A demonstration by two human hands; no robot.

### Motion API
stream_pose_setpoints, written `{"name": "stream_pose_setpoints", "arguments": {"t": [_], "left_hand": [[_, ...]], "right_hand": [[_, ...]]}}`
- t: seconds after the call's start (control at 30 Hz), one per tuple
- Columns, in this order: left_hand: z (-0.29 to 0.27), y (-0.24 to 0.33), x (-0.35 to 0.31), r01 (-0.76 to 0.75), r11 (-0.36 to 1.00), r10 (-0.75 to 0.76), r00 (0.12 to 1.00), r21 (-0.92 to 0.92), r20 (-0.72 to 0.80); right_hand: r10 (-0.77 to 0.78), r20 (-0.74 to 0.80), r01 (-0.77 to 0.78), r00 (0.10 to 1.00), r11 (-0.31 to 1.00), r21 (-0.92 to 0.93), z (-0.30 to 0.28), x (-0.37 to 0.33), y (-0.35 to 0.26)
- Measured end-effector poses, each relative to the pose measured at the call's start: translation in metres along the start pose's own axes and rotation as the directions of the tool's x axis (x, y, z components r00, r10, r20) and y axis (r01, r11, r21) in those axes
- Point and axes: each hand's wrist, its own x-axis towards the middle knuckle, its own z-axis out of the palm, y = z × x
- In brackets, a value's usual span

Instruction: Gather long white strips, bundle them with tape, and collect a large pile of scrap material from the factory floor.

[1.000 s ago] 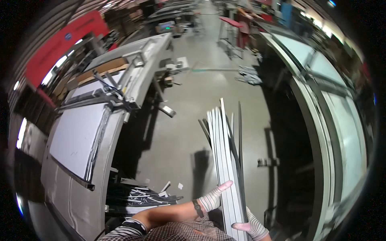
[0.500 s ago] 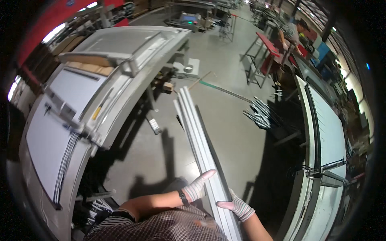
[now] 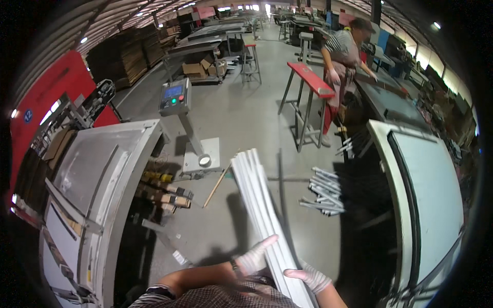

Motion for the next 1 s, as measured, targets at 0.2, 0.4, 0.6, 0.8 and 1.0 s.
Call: {"name": "stream_pose_setpoints", "arguments": {"t": [0.2, 0.4, 0.6, 0.8, 1.0], "left_hand": [[0.034, 0.325, 0.095, -0.581, 0.811, 0.585, 0.803, -0.070, 0.112], [0.071, 0.643, 0.229, -0.735, 0.655, 0.754, 0.651, -0.174, 0.087], [0.238, 0.912, 0.301, -0.399, 0.912, 0.405, 0.913, -0.091, 0.058], [0.337, 1.205, 0.399, -0.511, 0.859, 0.500, 0.842, 0.003, 0.200], [0.366, 1.554, 0.423, -0.752, 0.658, 0.747, 0.646, -0.039, 0.157]], "right_hand": [[0.002, 0.171, 0.106, 0.985, 0.776, -0.622, -0.065, 0.289, -0.238], [0.135, 0.067, -0.045, 0.988, 0.690, -0.723, -0.149, 0.580, -0.390], [0.028, -0.097, -0.088, 0.995, 0.710, -0.699, -0.222, 0.757, -0.606], [0.046, -0.108, -0.070, 0.993, 0.971, -0.230, -0.327, 1.016, -0.741], [0.154, 0.197, -0.085, 0.968, 0.943, -0.321, -0.347, 1.357, -0.953]]}}
